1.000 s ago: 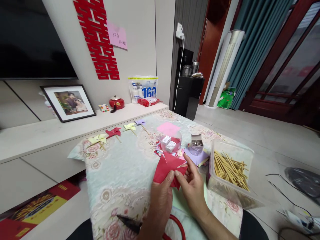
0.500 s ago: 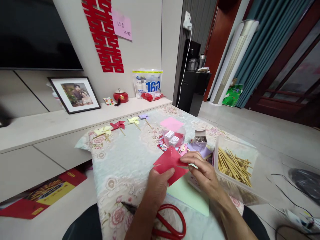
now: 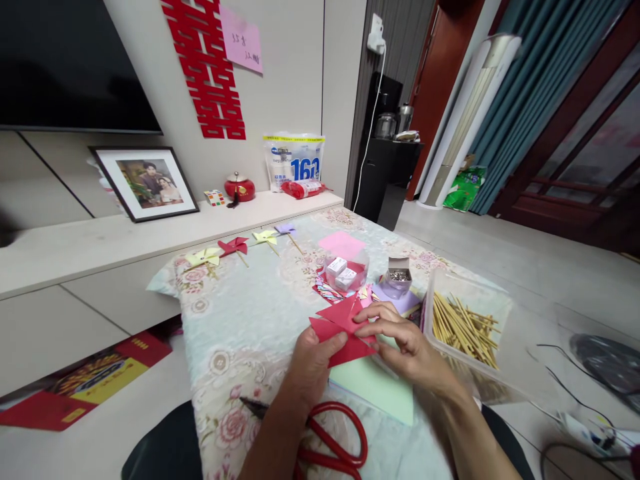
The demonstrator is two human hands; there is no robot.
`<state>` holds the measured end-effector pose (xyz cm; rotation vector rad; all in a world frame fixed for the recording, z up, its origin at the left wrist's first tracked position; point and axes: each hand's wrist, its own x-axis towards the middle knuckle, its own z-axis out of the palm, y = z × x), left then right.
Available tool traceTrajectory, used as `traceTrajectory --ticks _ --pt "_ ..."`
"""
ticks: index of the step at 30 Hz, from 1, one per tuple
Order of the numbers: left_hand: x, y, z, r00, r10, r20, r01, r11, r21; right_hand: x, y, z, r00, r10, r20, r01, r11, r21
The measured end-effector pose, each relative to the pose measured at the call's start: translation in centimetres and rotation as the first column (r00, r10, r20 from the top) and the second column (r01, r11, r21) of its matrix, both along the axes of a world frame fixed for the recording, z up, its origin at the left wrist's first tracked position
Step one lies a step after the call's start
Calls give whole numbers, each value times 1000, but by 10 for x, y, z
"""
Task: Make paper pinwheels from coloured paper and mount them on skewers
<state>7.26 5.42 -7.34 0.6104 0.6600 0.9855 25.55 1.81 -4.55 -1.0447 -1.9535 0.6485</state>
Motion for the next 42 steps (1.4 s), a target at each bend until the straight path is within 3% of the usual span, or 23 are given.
traceTrajectory --ticks 3,8,14,19,26,42 --pt "-1 1 -2 1000 -2 -23 3 1000 25 0 1 -1 999 -5 36 4 1000 19" --pt "-2 5 -20 992 28 -121 -15 994 107 -4 3 -5 999 -24 29 24 999 26" --pt "1 7 -30 978 36 -208 -4 988 155 -12 4 -9 995 -94 -17 92 993 -76" --pt "2 7 -32 972 34 -234 6 986 168 -16 5 -11 985 -169 29 171 974 -145" --pt "3 6 -23 965 51 -256 -13 989 149 -19 7 -17 973 -221 63 229 963 -146" --pt "4 5 -18 946 30 -323 24 986 164 -21 9 -19 965 -243 100 256 956 -142"
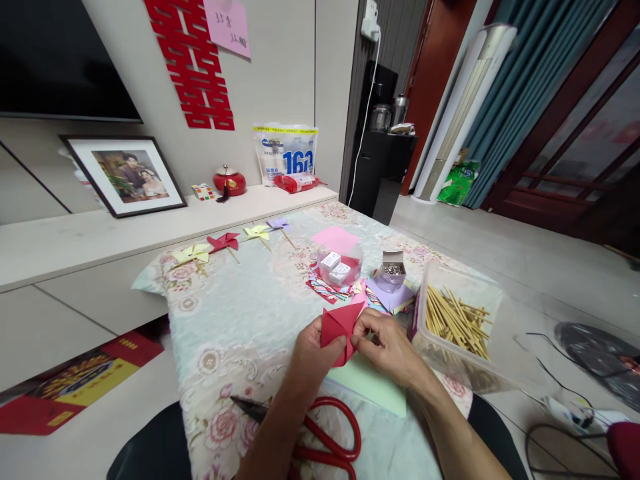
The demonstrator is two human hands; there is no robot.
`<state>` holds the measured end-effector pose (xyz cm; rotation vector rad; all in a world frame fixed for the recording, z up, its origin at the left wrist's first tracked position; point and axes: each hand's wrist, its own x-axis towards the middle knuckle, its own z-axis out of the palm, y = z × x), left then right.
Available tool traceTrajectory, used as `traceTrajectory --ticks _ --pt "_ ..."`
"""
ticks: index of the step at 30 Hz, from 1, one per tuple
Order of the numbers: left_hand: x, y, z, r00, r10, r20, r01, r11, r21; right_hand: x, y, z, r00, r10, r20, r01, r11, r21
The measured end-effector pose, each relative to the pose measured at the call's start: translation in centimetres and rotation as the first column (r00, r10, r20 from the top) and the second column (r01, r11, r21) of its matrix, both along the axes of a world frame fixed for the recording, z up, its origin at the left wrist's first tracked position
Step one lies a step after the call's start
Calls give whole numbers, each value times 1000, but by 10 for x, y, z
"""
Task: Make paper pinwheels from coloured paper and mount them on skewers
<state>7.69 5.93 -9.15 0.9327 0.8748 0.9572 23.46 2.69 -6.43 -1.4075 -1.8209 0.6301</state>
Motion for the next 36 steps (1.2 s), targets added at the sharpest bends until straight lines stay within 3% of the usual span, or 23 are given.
traceTrajectory --ticks 9,20,24,29,31,36 --pt "-1 -1 -3 1000 -9 -6 9 1000 14 -2 -2 0 1000 0 14 0 1000 -4" --pt "0 -2 8 1000 15 23 -14 1000 -27 -4 -3 1 999 -18 28 18 1000 -2" --pt "-4 -2 12 998 -49 42 51 998 -48 1 -10 13 999 -54 -9 54 999 -1" --pt "-11 -3 11 976 -214 47 217 974 -63 8 -18 27 989 -130 -67 139 978 155" --pt "-14 -3 9 958 -282 57 284 958 -46 9 -20 28 992 -120 -41 124 985 119" --pt "-16 -2 5 915 -391 104 392 920 11 10 -17 21 995 -46 -92 33 989 -142"
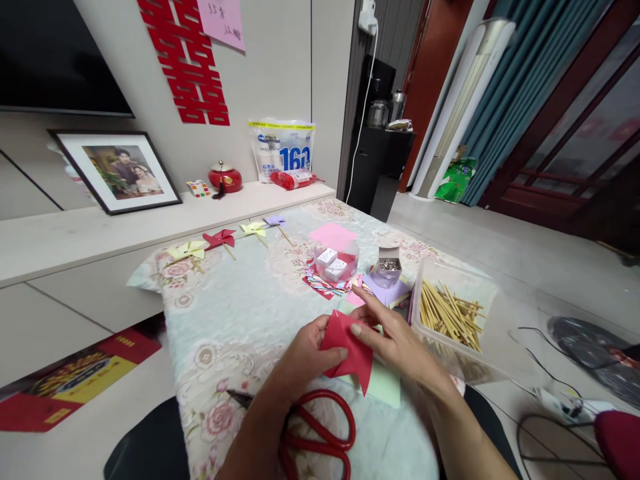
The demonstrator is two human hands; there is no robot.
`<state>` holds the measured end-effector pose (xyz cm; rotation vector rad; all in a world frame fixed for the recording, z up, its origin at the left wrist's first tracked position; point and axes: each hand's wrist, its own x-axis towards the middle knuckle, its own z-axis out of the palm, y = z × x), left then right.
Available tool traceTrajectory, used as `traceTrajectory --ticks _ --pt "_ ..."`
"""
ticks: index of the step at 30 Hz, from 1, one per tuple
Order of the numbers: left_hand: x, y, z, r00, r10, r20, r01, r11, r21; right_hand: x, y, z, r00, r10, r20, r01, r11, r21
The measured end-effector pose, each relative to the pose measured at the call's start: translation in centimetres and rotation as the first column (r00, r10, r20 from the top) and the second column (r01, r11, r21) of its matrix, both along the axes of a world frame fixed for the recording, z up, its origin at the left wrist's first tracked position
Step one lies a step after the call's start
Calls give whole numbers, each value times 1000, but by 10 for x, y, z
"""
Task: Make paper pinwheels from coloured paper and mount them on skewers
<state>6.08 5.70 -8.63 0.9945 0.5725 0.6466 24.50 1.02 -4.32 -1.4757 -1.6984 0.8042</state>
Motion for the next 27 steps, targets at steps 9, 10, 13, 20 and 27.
traceTrajectory --ticks 9,10,13,20,27 --pt "1 -1 2 997 8 -82 -3 998 64 8 2 -7 990 38 -135 -65 976 -206" --pt "1 -2 2 996 6 -90 0 998 68 8 1 -6 993 52 -102 -72 975 -208" --pt "3 -2 3 993 20 -118 -8 995 100 6 -1 -1 998 69 4 -67 979 -191" --pt "3 -1 -7 985 -3 -171 39 978 207 0 -4 2 992 107 67 -92 975 -203" --pt "2 -2 -7 989 5 -146 34 965 261 0 -6 -1 989 126 72 -112 979 -167"
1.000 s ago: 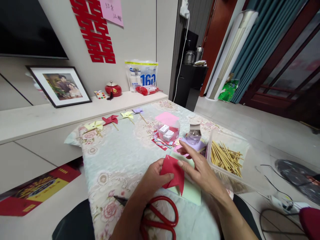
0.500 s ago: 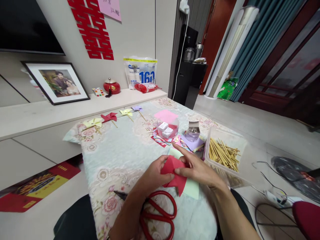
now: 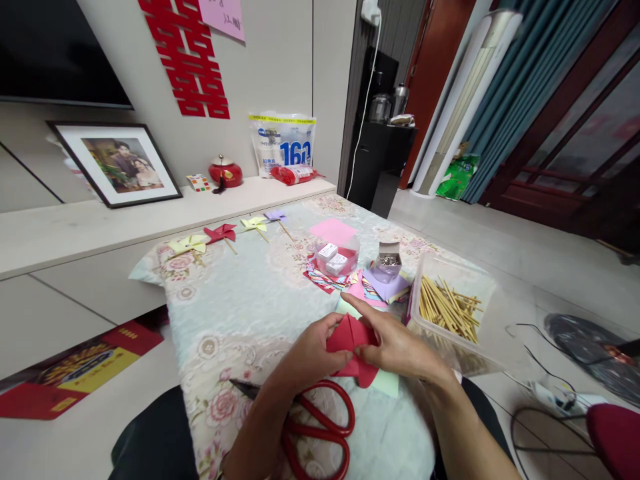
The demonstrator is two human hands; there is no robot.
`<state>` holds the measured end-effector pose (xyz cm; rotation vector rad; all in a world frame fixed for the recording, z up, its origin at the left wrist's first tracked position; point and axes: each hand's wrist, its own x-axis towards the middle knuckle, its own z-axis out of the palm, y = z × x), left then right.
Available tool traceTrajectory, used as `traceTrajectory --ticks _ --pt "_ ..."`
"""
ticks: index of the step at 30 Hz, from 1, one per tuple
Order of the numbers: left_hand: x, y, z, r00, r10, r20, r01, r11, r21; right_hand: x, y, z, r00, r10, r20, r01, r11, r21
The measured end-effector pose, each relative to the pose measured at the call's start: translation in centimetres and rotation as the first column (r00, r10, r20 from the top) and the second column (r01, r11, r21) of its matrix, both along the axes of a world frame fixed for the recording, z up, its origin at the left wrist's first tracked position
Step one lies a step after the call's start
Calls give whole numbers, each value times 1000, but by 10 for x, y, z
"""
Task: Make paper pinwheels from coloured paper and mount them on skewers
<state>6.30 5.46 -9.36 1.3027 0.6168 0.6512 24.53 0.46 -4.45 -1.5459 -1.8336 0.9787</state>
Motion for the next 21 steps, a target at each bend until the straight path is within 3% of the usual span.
traceTrajectory --ticks 3,6,10,14,17,21 --pt "-1 0 5 999 20 31 -16 992 -122 2 1 1 998 -26 -63 29 998 51" --pt "-5 2 12 988 124 95 -99 967 -234 1 4 0 969 -107 -224 120 992 46" --pt "-6 3 19 942 262 210 -205 944 -258 -7 12 -6 794 -207 -571 208 976 -65" --pt "1 1 19 942 223 250 -143 943 -301 -19 19 -13 643 -283 -712 332 940 -73" --pt "8 -1 15 931 213 297 -115 943 -313 -27 20 -17 643 -291 -708 378 925 -37" --pt "15 -3 9 906 281 317 -169 926 -337 -34 18 -21 667 -278 -691 399 917 16"
